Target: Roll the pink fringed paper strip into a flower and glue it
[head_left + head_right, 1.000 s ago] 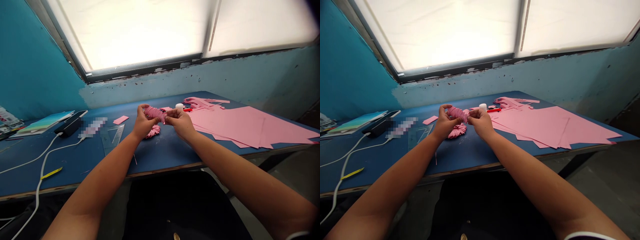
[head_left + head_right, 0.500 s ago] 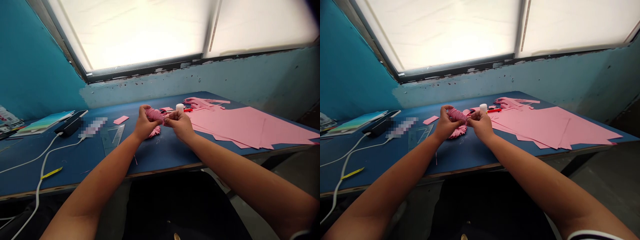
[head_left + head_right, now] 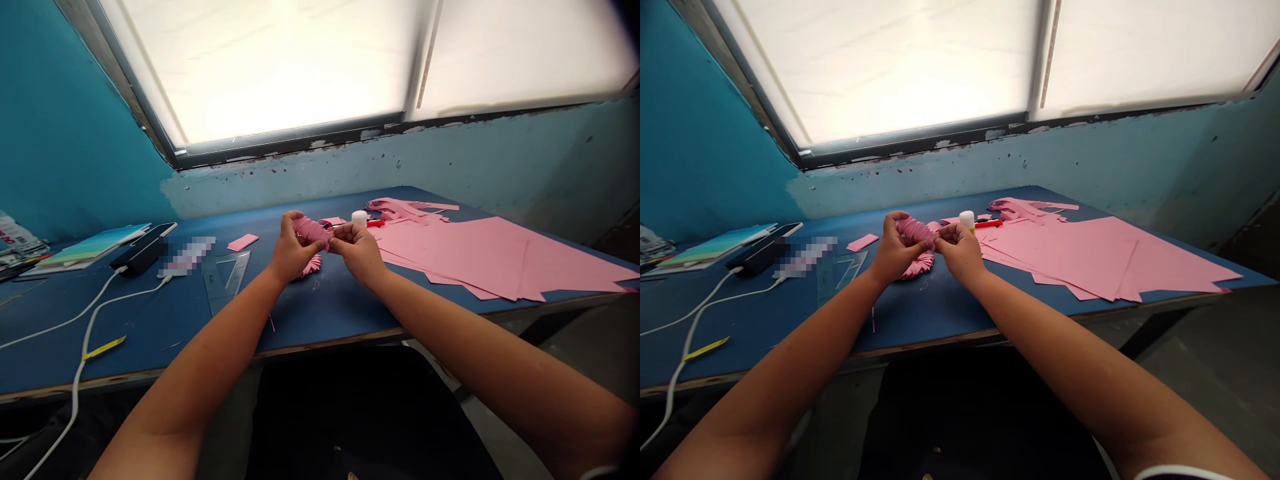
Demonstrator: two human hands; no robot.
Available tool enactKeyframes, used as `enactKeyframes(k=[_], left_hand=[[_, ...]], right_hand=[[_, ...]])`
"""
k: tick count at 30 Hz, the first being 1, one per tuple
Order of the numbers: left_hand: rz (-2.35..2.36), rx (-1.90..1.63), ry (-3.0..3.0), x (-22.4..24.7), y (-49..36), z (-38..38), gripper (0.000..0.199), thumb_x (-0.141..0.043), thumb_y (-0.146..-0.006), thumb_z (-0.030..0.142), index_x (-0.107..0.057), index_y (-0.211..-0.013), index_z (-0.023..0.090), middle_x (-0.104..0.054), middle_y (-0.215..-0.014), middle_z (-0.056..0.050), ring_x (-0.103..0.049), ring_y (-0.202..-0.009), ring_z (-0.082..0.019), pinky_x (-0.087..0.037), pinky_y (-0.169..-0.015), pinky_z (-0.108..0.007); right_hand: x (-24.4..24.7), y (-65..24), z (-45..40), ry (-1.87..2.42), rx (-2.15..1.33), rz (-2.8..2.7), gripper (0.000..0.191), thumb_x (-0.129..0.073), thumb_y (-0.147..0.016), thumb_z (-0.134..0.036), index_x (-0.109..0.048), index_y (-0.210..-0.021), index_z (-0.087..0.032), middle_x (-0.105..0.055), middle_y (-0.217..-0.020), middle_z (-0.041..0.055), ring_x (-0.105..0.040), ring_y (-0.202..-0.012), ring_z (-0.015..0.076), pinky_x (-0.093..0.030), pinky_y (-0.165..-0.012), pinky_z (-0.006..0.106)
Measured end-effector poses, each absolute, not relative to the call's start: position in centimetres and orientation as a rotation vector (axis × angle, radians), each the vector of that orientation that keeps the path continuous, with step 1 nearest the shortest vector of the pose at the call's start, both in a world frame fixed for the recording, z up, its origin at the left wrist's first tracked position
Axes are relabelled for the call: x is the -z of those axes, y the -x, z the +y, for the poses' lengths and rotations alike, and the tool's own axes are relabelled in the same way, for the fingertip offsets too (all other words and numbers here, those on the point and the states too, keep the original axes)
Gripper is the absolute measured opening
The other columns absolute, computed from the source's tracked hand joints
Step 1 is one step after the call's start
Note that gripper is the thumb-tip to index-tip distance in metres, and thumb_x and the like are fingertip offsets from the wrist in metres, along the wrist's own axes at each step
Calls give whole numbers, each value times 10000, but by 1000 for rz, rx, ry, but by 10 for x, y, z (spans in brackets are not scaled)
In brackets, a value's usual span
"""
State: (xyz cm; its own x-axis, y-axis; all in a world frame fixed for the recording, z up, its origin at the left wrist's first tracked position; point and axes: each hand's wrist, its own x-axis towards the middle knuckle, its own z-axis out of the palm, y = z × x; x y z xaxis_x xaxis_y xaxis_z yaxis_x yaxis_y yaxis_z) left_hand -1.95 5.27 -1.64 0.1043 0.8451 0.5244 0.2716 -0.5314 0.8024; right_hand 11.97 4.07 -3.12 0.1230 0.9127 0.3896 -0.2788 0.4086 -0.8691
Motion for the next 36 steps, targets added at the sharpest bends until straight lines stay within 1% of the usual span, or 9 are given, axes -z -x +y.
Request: enactKeyframes(k=[4,7,10,15,19,23,27,31,36], left_hand=[[1064,-1392,-1954,19,22,57,636,-712,-629,350,-333,-1126,230,-474,-756,45,-466,-515,-48,-393,-513,-196],[1075,-1376,-2048,21,24,61,633,-675,-665,397,-325,-1165,229,-498,-1004,-43,-547,-675,-96,-454,-625,-257],[1126,-1383,-2160,22,25,64,647,-648,-689,412,-330,-1214,207,-409,-1207,-115,-547,-882,-167,-469,-745,-321],[1286,-1327,-2426,19,24,62,693,-589,-740,434,-326,-1311,142,-337,-1248,-157,-390,-1149,-259,-388,-928,-410],[1375,-1247,-2579,21,22,59,682,-490,-799,466,-293,-1352,117,-288,-1275,-168,-337,-1181,-276,-254,-1025,-456],[1352,-1224,-2575,22,21,58,627,-374,-855,462,-305,-1356,92,-270,-1295,-185,-254,-1239,-286,-211,-1042,-436],[1264,-1377,-2480,16,23,60,456,-380,-870,332,-451,-1271,127,-406,-1215,-143,-351,-1183,-232,-243,-1031,-398],[1144,-1503,-2140,5,32,63,299,-539,-772,256,-599,-1043,145,-582,-941,-70,-547,-877,-167,-430,-852,-343],[910,-1318,-1795,-8,50,64,362,-741,-578,268,-608,-889,140,-596,-730,0,-578,-664,-114,-481,-659,-267]], right_hand=[[27,-118,39,693,-1085,-1069,112,-591,-619,-198,-544,-719,-178,-566,-599,-50,-550,-606,94,-503,-719,320],[24,-117,36,691,-1141,-1052,85,-573,-627,-197,-544,-704,-174,-563,-608,-45,-552,-621,97,-510,-707,322],[22,-117,34,712,-1169,-1022,167,-576,-615,-174,-550,-780,-176,-584,-676,-36,-571,-634,105,-519,-678,327],[20,-118,33,698,-1192,-1061,289,-552,-610,-144,-559,-896,-184,-584,-674,-37,-578,-650,110,-521,-660,306],[22,-118,34,696,-1178,-1064,266,-536,-620,-142,-569,-879,-188,-585,-681,-39,-565,-631,99,-521,-656,303],[24,-118,38,696,-1165,-1049,241,-556,-611,-145,-573,-849,-183,-594,-725,-21,-575,-670,109,-519,-680,322],[25,-119,41,718,-1159,-1032,234,-565,-600,-131,-570,-829,-183,-609,-767,-4,-583,-678,116,-518,-691,341],[27,-119,43,751,-1138,-1046,202,-567,-609,-132,-576,-805,-182,-598,-710,-14,-574,-656,118,-522,-665,341],[29,-119,44,721,-1113,-1063,187,-566,-616,-138,-593,-797,-177,-599,-705,-10,-566,-651,121,-532,-667,354]])
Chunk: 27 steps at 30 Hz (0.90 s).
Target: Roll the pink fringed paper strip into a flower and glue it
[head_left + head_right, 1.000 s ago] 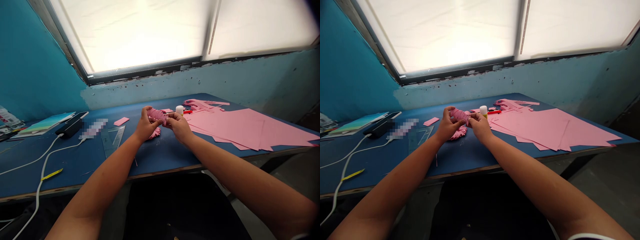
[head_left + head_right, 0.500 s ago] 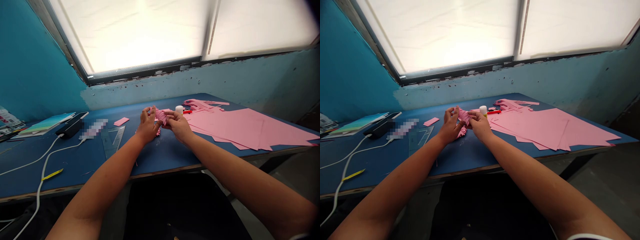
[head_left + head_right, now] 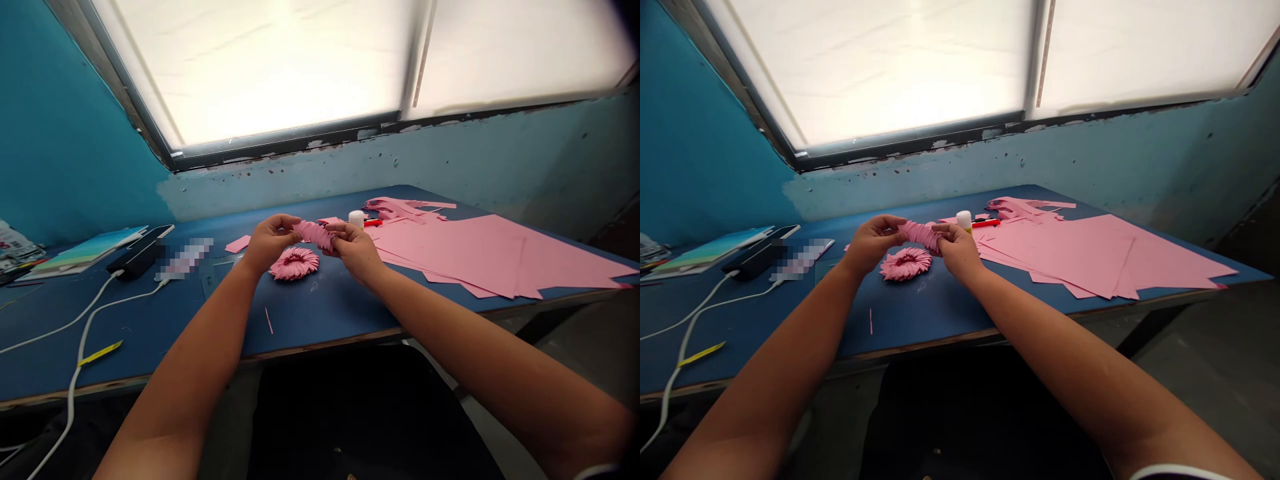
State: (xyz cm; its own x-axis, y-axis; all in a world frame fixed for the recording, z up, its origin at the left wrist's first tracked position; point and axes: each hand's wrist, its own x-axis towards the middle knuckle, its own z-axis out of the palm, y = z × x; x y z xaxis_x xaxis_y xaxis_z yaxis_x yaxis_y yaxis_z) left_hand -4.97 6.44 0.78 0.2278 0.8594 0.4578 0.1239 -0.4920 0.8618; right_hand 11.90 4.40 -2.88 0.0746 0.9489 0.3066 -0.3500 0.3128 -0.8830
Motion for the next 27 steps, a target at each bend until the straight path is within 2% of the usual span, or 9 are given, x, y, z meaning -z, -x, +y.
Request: enactKeyframes(k=[7,14,22,27], left_hand=[[941,-1143,-1779,-21,65,61,396,-800,-487,206,-553,-791,144,-613,-623,15,-614,-607,-136,-478,-588,-259],[998,-1147,-1811,-19,62,59,421,-808,-453,251,-535,-756,146,-613,-646,23,-621,-609,-143,-490,-605,-285],[1090,-1207,-1887,-16,58,59,387,-766,-529,334,-534,-789,165,-594,-603,33,-585,-585,-124,-444,-577,-242],[1190,-1208,-2007,-18,64,61,384,-716,-597,393,-578,-879,172,-571,-582,28,-548,-547,-116,-413,-534,-225]], right_hand=[[27,-118,41,699,-1141,-1051,148,-643,-587,-171,-625,-734,-171,-578,-702,-10,-558,-690,121,-541,-722,371],[27,-119,40,690,-1177,-1041,172,-704,-580,-222,-644,-735,-180,-571,-705,-18,-547,-685,102,-540,-763,373],[22,-119,37,673,-1234,-1008,153,-692,-605,-208,-651,-750,-184,-620,-829,9,-579,-765,123,-531,-790,360],[18,-122,34,602,-1333,-1064,327,-756,-533,-198,-653,-844,-199,-642,-947,18,-601,-802,129,-509,-826,344]])
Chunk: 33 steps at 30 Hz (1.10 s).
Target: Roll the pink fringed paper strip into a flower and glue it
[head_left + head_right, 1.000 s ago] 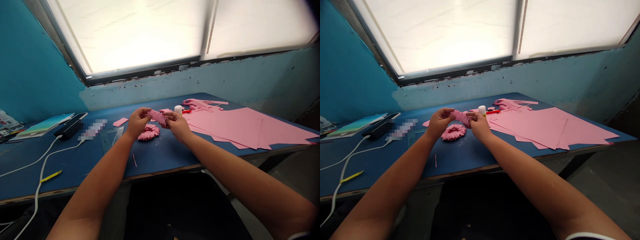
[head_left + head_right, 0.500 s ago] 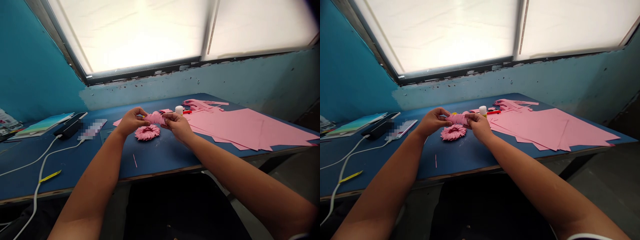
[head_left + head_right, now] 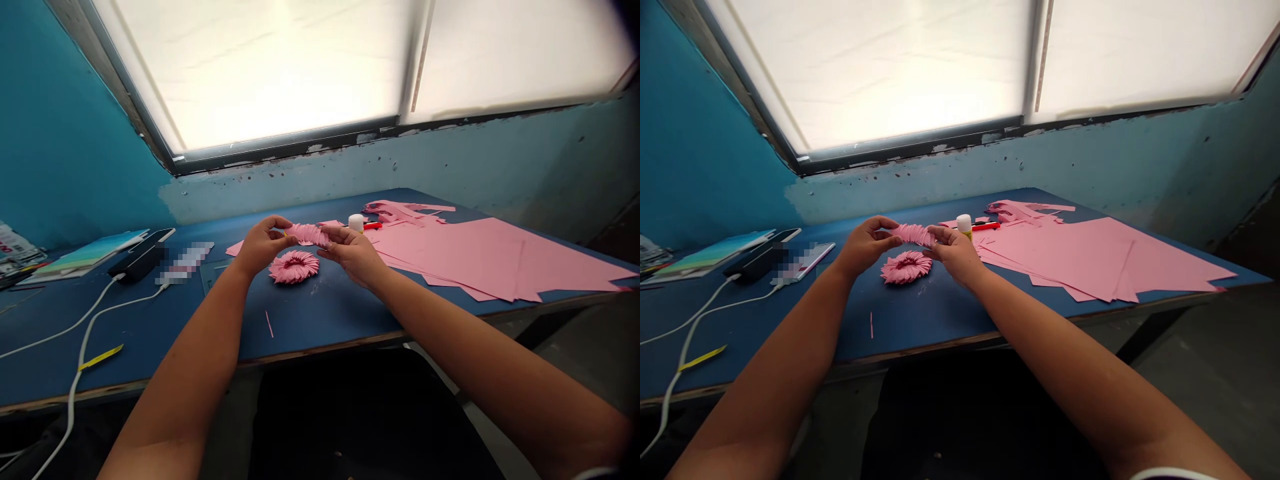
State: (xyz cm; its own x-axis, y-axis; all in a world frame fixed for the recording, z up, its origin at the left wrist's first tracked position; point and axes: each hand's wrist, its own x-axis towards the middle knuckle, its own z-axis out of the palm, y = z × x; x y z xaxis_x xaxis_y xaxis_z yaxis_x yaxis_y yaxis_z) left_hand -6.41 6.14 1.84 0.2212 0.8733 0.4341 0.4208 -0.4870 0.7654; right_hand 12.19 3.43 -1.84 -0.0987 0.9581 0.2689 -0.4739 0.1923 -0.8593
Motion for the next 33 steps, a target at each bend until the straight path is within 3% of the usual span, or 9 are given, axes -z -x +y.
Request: enactKeyframes(k=[5,8,13,18,33], left_hand=[[1260,-1140,-2211,-27,65,53,445,-645,-666,447,-612,-1006,163,-654,-740,-40,-599,-640,-158,-445,-563,-246],[1256,-1075,-2219,-35,68,47,448,-630,-691,394,-612,-1073,163,-679,-732,-58,-630,-689,-191,-465,-593,-271],[1153,-1092,-2141,-45,82,40,283,-660,-680,329,-664,-910,165,-683,-693,-55,-648,-674,-194,-491,-632,-299],[1105,-1099,-1955,-36,92,31,286,-746,-597,330,-652,-799,150,-682,-696,-57,-650,-675,-190,-514,-653,-314],[996,-1402,-1800,1,83,34,337,-749,-589,352,-624,-809,129,-670,-708,-34,-634,-664,-163,-510,-653,-306]], right_hand=[[17,-126,35,569,-1331,-1131,436,-789,-503,-256,-647,-910,-194,-660,-899,18,-609,-766,122,-499,-814,316],[15,-128,33,558,-1334,-1136,428,-788,-506,-264,-653,-907,-194,-664,-903,19,-611,-773,120,-498,-796,294],[14,-128,30,508,-1408,-1193,429,-790,-505,-242,-663,-912,-196,-680,-902,25,-620,-796,137,-503,-760,299],[16,-125,30,511,-1419,-1233,407,-799,-474,-203,-679,-863,-192,-694,-824,12,-628,-754,137,-498,-758,314],[28,-120,35,619,-1304,-1281,388,-795,-474,-179,-663,-839,-179,-667,-699,-17,-628,-688,126,-509,-697,297]])
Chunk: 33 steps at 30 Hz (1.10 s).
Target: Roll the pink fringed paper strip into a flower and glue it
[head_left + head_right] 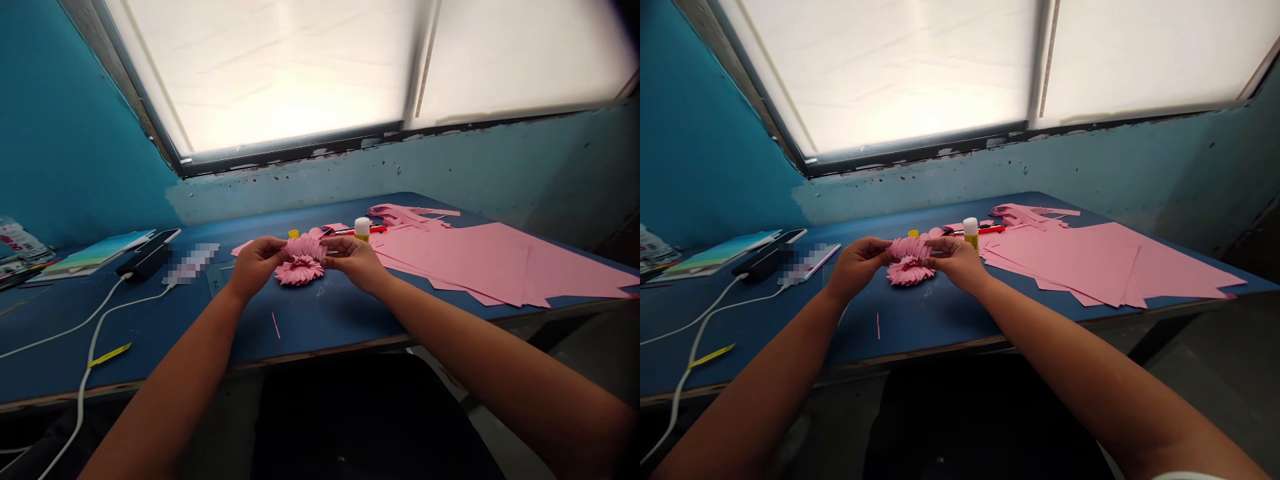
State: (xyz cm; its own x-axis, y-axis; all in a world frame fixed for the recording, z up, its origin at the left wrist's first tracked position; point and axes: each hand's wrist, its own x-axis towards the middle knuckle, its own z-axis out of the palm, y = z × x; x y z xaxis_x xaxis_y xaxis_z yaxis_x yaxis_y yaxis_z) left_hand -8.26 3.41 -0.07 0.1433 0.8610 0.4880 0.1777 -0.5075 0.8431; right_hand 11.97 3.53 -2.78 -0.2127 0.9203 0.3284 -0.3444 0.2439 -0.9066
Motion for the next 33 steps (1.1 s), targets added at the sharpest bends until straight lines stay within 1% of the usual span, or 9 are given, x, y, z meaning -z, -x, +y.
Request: enactKeyframes(k=[2,4,7,9,12,14,19,25,33], left_hand=[[1004,-1370,-1801,1,83,34,340,-733,-613,350,-620,-850,134,-670,-713,-34,-637,-671,-167,-510,-652,-309],[1006,-1348,-1802,1,84,35,330,-726,-628,334,-622,-871,136,-668,-728,-33,-635,-678,-159,-508,-657,-302],[972,-1319,-1757,0,87,37,320,-731,-629,305,-627,-883,142,-667,-743,-29,-634,-674,-149,-508,-660,-295],[934,-1272,-1716,0,89,38,326,-735,-624,299,-629,-893,148,-669,-737,-27,-640,-667,-156,-511,-661,-305],[898,-1185,-1705,-1,91,38,336,-734,-625,302,-643,-911,152,-678,-745,-38,-645,-676,-168,-511,-671,-318],[897,-1144,-1714,0,92,39,332,-728,-633,305,-653,-919,155,-684,-744,-43,-646,-680,-172,-507,-665,-313],[941,-1139,-1733,2,90,38,306,-734,-621,300,-676,-887,158,-686,-724,-36,-641,-672,-169,-506,-666,-310],[1007,-1297,-1739,5,81,34,313,-737,-610,319,-688,-869,149,-685,-772,-30,-614,-673,-146,-511,-678,-304],[970,-1484,-1618,10,67,29,351,-728,-613,351,-669,-894,149,-688,-785,-31,-622,-696,-154,-507,-717,-329]], right_hand=[[27,-119,34,652,-1278,-1315,383,-795,-479,-191,-654,-834,-174,-659,-700,-14,-627,-683,128,-515,-685,298],[27,-119,33,660,-1232,-1349,412,-796,-482,-194,-647,-867,-178,-664,-778,4,-626,-729,132,-522,-693,294],[27,-121,34,649,-1184,-1404,510,-794,-495,-207,-628,-977,-195,-645,-1011,49,-621,-789,135,-534,-719,302],[26,-123,33,659,-1179,-1464,605,-792,-503,-217,-597,-1075,-217,-584,-1174,71,-616,-819,139,-535,-739,311],[23,-124,30,660,-1209,-1576,714,-790,-506,-200,-551,-1177,-249,-489,-1313,68,-597,-933,166,-519,-800,308],[21,-124,26,653,-1251,-1636,723,-782,-510,-180,-550,-1193,-234,-519,-1284,72,-596,-960,185,-514,-817,314],[21,-121,22,698,-1210,-1678,718,-784,-477,-140,-577,-1164,-171,-647,-1080,68,-615,-924,211,-521,-810,354],[24,-120,26,714,-1191,-1610,722,-783,-475,-139,-573,-1166,-150,-617,-1155,87,-597,-1004,230,-506,-853,341],[23,-115,23,687,-1248,-1442,695,-782,-442,-96,-608,-1112,-160,-618,-1162,75,-607,-992,223,-516,-845,333]])
